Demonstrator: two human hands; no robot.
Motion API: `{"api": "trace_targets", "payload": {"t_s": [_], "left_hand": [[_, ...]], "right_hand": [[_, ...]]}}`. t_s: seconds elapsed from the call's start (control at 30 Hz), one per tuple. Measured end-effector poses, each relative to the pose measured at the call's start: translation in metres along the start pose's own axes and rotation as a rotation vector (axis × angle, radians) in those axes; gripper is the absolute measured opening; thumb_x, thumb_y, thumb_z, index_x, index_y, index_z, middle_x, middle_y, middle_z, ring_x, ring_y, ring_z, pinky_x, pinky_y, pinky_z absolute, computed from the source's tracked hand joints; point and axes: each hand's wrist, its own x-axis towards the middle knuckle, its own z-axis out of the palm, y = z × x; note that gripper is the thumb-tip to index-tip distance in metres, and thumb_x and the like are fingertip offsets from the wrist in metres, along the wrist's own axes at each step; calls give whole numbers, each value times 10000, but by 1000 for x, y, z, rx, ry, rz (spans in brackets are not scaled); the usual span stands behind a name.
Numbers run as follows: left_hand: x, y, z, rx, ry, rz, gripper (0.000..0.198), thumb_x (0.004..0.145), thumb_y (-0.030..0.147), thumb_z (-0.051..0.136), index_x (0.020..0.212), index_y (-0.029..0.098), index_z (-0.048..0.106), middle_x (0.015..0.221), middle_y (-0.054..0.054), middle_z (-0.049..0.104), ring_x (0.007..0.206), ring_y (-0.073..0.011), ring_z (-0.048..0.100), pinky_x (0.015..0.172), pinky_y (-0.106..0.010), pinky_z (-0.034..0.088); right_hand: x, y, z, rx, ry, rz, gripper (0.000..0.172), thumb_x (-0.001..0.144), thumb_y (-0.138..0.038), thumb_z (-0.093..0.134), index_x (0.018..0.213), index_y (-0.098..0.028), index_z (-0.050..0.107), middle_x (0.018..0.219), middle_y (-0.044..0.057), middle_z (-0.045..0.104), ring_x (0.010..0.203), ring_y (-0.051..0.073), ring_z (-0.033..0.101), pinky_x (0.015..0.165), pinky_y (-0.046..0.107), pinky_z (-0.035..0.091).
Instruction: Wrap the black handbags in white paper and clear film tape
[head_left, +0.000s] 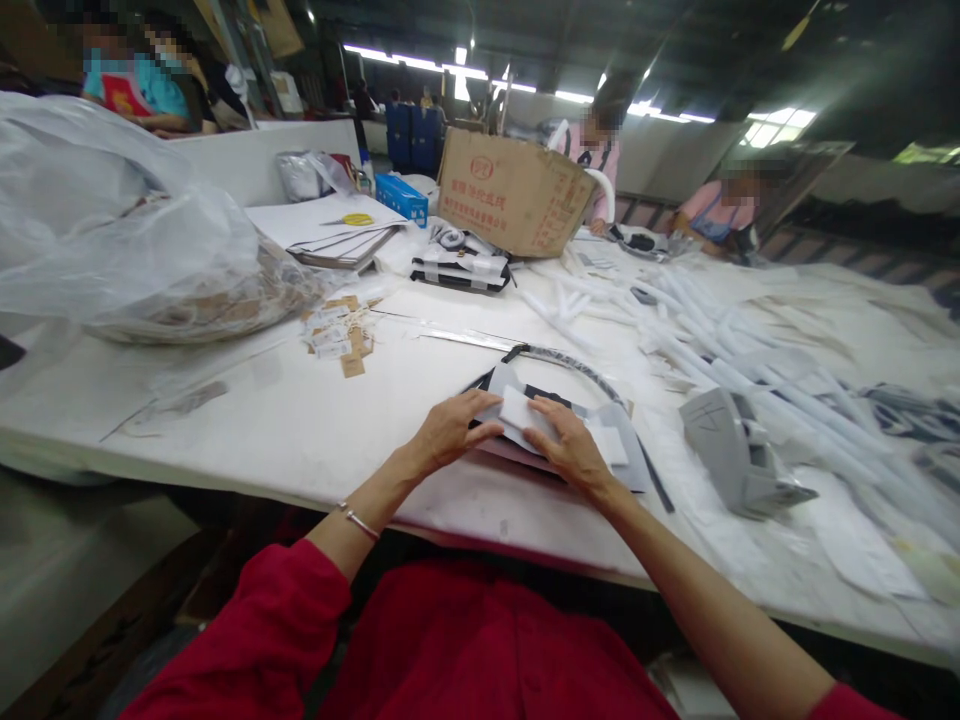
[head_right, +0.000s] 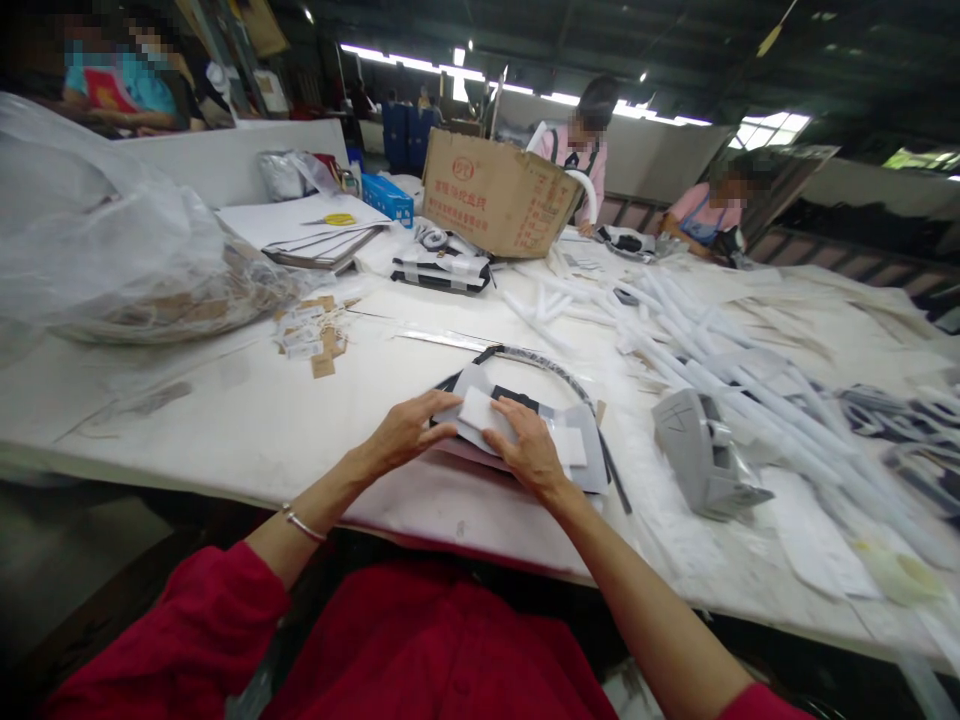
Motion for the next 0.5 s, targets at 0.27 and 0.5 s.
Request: {"api": "trace_targets", "payload": {"t_s": [0.27,0.5], "left_hand": [[78,7,-13,88,-255,-613,582,741,497,672,1217,182,556,1015,-98,713,971,-316,655,845,-416,496],[91,2,-1,10,-273,-602,515,743,303,649,1227,211,498,952,-35,694,858,-208,657,699,-270,477]], "right_hand": [[-5,-1,-5,155,194,124,590,848,-533,637,1340,-217,560,1345,106,605,1240,287,553,1096,460,404],[-6,1,-4,182,174,48,524,848,-501,650,1292,-226,596,1313,98,629,1220,273,571,1087,471,413]]}}
